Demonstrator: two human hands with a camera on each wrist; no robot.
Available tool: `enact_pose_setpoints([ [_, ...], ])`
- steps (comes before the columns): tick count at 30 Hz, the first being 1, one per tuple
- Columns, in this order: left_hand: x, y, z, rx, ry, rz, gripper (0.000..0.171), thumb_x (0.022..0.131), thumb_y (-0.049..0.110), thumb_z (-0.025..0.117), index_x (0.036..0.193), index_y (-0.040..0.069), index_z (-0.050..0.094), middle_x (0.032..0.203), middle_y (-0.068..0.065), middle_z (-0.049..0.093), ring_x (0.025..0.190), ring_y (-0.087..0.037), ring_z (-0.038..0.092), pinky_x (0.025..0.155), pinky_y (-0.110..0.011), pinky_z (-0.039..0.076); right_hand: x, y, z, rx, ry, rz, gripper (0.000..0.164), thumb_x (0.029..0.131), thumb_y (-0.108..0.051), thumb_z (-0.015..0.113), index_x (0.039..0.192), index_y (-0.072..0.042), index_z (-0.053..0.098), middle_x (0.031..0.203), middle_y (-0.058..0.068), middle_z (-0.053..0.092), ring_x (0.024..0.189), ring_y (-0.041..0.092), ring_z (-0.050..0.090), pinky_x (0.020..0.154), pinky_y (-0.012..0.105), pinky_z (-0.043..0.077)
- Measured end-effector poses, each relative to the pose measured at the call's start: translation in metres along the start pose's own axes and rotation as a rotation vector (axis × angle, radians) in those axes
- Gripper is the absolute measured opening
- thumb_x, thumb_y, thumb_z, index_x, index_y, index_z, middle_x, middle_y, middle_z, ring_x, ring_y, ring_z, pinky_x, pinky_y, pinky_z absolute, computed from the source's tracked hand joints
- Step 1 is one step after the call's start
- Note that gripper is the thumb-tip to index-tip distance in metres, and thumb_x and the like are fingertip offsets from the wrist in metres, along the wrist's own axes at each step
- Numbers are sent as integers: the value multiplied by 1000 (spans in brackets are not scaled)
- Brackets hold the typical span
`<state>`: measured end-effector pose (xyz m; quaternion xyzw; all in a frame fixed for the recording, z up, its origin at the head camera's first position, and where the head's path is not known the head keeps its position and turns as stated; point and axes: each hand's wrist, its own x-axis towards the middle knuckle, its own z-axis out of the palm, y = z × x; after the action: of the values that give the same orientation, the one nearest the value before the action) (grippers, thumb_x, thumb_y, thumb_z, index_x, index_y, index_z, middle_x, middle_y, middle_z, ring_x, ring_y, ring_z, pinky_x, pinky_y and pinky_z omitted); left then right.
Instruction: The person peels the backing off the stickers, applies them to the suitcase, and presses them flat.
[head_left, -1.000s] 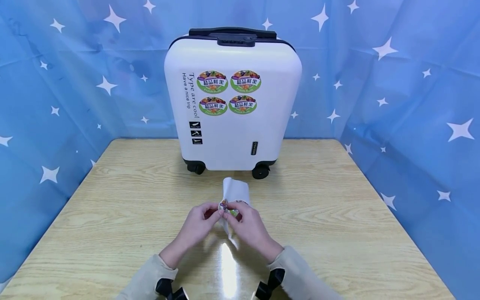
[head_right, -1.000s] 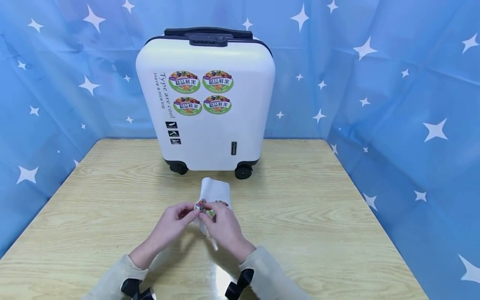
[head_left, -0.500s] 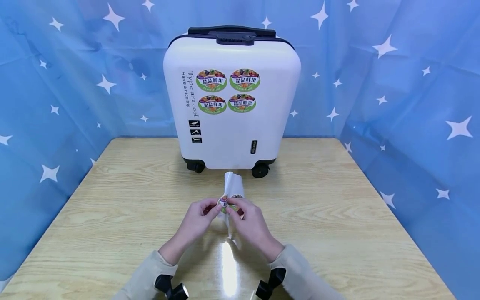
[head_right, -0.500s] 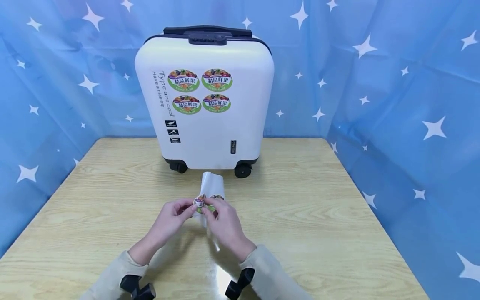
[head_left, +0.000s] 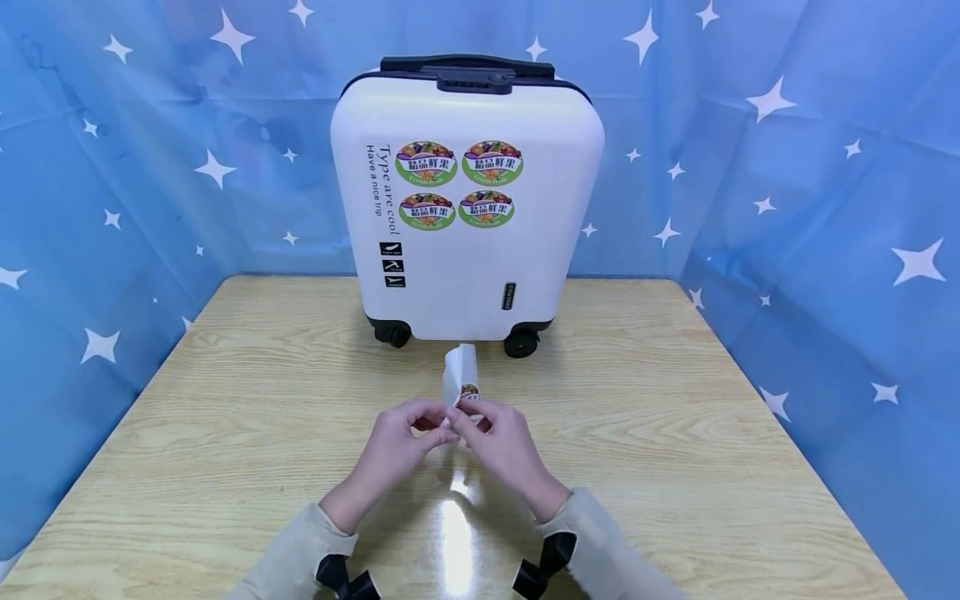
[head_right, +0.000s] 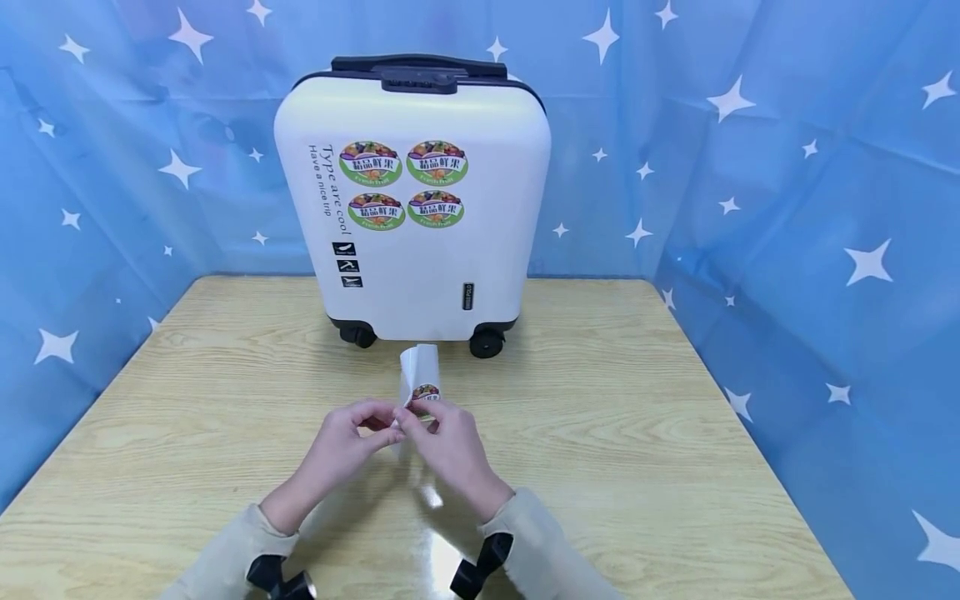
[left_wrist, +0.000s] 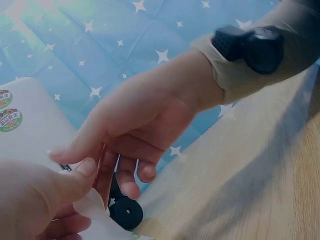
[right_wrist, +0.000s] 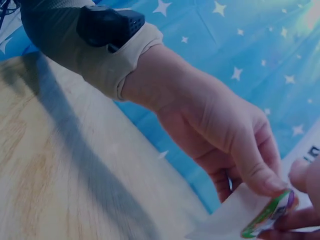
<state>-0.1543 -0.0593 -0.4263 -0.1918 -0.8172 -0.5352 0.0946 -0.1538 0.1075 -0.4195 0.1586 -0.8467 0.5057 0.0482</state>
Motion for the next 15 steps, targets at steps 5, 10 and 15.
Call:
enact_pose_setpoints([
  [5, -2, -1, 0, 54, 5, 82, 22, 69, 18, 80, 88, 12, 71, 76, 9, 63, 72, -7, 59, 67, -29, 50, 1, -3, -1, -27, -16, 8, 19, 89, -33, 62, 91, -16, 70, 83, -6, 64, 52, 8, 52, 44, 24, 43],
  [10, -3, -3, 0, 35, 3, 43, 22, 70, 17, 80, 89, 12, 71, 78, 7, 65, 73, -9, 60, 68, -28, 51, 1, -3, -2, -12, -30, 6, 15, 90, -24, 61, 91, -12, 69, 83, -1, 65, 52, 10, 55, 44, 23, 43],
  [15, -2, -4, -2, -19, -1, -58, 17, 75, 21, 77, 88, 13, 71, 82, 6, 66, 75, -11, 59, 65, -28, 50, 1, -2, -5, 34, -38, 21, 24, 89, -22, 62, 102, -3, 68, 95, 8, 66, 57, 21, 61, 46, 24, 45],
])
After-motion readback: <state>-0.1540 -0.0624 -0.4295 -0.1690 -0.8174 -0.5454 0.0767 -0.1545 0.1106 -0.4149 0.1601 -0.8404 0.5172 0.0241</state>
